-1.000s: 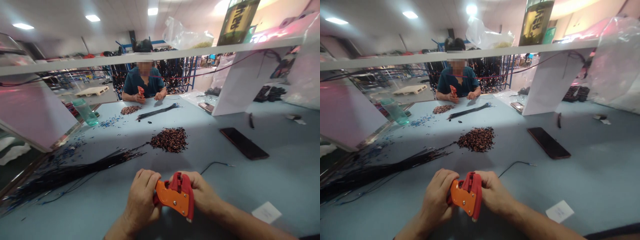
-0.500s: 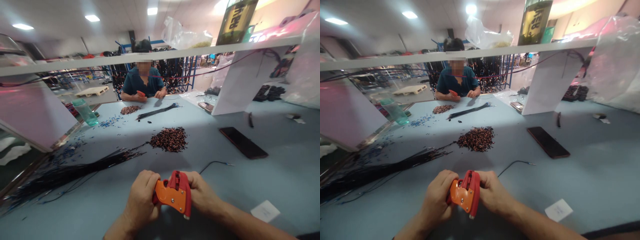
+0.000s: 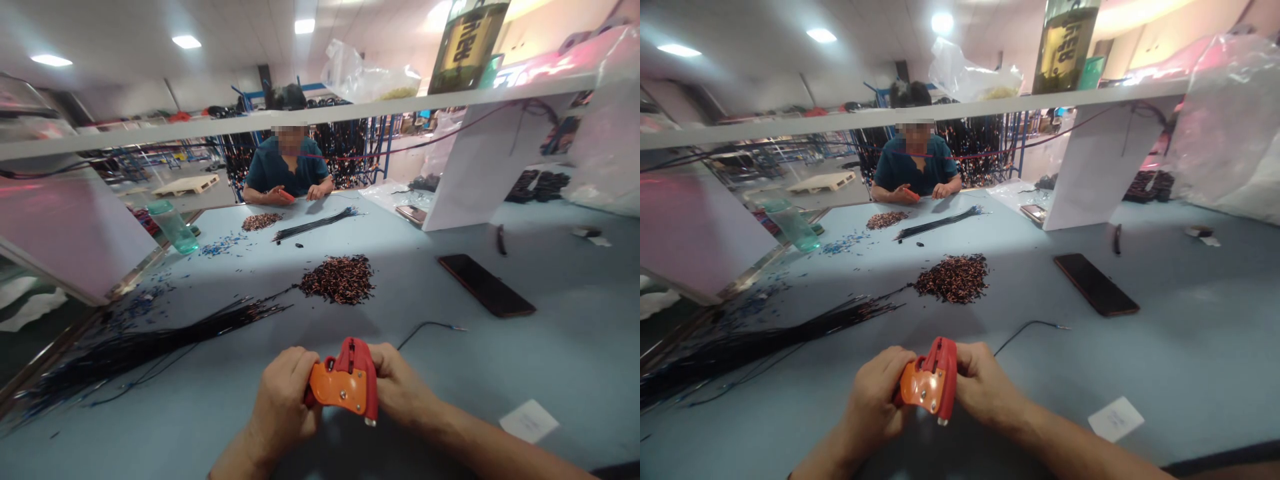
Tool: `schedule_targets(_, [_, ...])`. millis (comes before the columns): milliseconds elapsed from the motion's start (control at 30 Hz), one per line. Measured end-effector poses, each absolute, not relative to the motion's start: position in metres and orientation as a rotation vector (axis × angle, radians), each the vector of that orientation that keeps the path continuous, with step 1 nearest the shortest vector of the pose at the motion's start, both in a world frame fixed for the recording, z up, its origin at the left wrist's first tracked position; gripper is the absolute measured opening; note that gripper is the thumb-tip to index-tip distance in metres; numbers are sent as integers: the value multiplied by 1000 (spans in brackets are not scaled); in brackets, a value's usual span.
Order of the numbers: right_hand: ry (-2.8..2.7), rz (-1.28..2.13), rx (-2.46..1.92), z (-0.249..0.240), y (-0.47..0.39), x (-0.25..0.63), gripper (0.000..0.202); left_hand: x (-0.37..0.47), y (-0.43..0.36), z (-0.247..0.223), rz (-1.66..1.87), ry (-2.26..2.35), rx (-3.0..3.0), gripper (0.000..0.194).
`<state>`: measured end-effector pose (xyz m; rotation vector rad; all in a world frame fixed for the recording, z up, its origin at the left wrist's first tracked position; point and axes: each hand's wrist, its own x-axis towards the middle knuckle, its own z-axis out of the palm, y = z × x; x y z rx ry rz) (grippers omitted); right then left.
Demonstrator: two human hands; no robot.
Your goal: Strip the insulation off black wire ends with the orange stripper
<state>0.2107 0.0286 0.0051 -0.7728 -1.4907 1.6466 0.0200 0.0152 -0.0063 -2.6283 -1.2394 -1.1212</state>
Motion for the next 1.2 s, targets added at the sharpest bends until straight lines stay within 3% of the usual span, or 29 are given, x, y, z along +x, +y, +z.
schedule_targets(800, [-1513, 1658, -775, 4, 28, 213, 37, 23, 15, -5, -1103, -1243, -2621, 4])
schedule_targets(1200, [-1527, 1659, -808, 3, 28, 214, 29, 22, 15, -8, -1087, -1194, -2579, 9])
